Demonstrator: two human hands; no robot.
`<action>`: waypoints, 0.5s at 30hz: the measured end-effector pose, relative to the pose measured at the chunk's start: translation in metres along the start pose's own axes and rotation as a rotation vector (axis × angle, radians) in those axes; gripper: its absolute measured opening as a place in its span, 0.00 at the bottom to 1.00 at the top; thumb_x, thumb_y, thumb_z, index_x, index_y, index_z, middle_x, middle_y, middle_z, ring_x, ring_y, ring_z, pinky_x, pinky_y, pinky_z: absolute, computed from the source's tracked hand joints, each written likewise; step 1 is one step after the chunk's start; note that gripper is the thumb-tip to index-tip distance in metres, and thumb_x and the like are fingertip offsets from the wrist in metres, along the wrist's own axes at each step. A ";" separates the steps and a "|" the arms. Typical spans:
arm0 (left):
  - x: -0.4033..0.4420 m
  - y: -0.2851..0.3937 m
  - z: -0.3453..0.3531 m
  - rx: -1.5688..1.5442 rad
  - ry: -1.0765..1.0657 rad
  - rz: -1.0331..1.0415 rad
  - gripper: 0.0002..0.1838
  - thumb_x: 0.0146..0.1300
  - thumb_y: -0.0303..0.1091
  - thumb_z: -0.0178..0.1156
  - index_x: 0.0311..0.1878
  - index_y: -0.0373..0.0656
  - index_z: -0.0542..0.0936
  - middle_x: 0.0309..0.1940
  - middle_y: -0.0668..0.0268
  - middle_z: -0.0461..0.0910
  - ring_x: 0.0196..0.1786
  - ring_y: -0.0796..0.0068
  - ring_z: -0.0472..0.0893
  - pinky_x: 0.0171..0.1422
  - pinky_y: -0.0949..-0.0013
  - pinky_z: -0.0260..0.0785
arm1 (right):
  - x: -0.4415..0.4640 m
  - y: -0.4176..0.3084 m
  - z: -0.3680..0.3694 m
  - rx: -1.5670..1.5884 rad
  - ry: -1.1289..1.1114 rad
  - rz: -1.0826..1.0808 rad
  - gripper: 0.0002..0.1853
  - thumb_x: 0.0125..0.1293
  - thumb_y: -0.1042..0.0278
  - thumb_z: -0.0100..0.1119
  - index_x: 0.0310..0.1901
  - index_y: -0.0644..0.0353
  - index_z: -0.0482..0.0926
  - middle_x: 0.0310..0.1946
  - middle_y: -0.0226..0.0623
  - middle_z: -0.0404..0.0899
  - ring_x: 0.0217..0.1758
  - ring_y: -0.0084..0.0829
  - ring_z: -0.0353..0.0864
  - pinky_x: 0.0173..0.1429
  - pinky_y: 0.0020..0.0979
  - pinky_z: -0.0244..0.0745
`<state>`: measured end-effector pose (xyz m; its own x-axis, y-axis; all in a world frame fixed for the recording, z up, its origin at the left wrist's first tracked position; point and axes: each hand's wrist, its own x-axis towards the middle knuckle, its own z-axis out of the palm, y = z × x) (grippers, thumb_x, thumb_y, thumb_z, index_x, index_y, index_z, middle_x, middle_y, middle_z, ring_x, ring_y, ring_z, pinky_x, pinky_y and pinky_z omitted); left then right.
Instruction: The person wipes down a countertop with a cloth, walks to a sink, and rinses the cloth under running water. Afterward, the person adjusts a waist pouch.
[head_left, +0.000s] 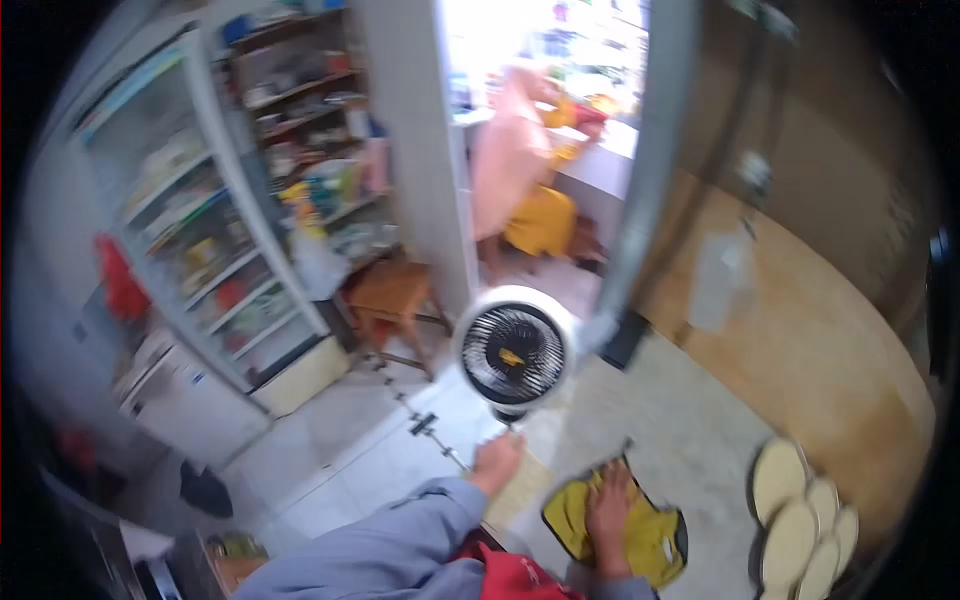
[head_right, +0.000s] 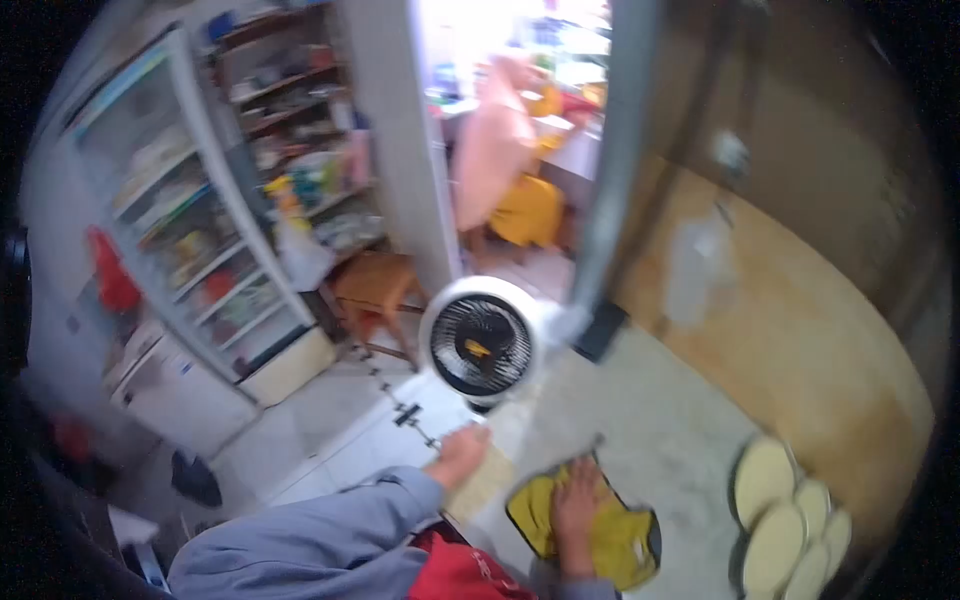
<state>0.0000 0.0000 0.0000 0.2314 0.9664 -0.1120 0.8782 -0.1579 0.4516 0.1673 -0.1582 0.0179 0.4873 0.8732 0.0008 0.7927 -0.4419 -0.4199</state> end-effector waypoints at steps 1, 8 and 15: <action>-0.008 0.011 0.017 -0.032 0.012 -0.013 0.22 0.60 0.51 0.44 0.40 0.40 0.74 0.27 0.53 0.78 0.32 0.52 0.78 0.39 0.51 0.68 | -0.007 0.018 -0.003 -0.017 -0.027 -0.024 0.31 0.58 0.57 0.47 0.63 0.55 0.55 0.66 0.39 0.49 0.70 0.42 0.40 0.64 0.60 0.24; 0.003 -0.007 -0.012 -0.049 0.161 0.059 0.21 0.59 0.51 0.45 0.30 0.40 0.74 0.21 0.54 0.77 0.26 0.54 0.77 0.34 0.53 0.68 | -0.009 0.003 0.031 -0.161 0.032 -0.423 0.30 0.61 0.45 0.40 0.64 0.43 0.54 0.68 0.37 0.41 0.70 0.45 0.36 0.61 0.65 0.36; 0.006 -0.010 -0.002 -0.016 0.208 0.070 0.22 0.60 0.52 0.44 0.30 0.41 0.74 0.21 0.56 0.77 0.25 0.57 0.78 0.31 0.54 0.66 | 0.031 0.005 0.005 -0.332 0.003 -0.307 0.29 0.60 0.43 0.39 0.63 0.38 0.55 0.68 0.38 0.41 0.70 0.44 0.39 0.59 0.67 0.39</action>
<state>-0.0082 0.0077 -0.0038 0.1985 0.9745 0.1047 0.8560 -0.2244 0.4658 0.1843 -0.1319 0.0113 0.2115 0.9739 0.0826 0.9751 -0.2045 -0.0858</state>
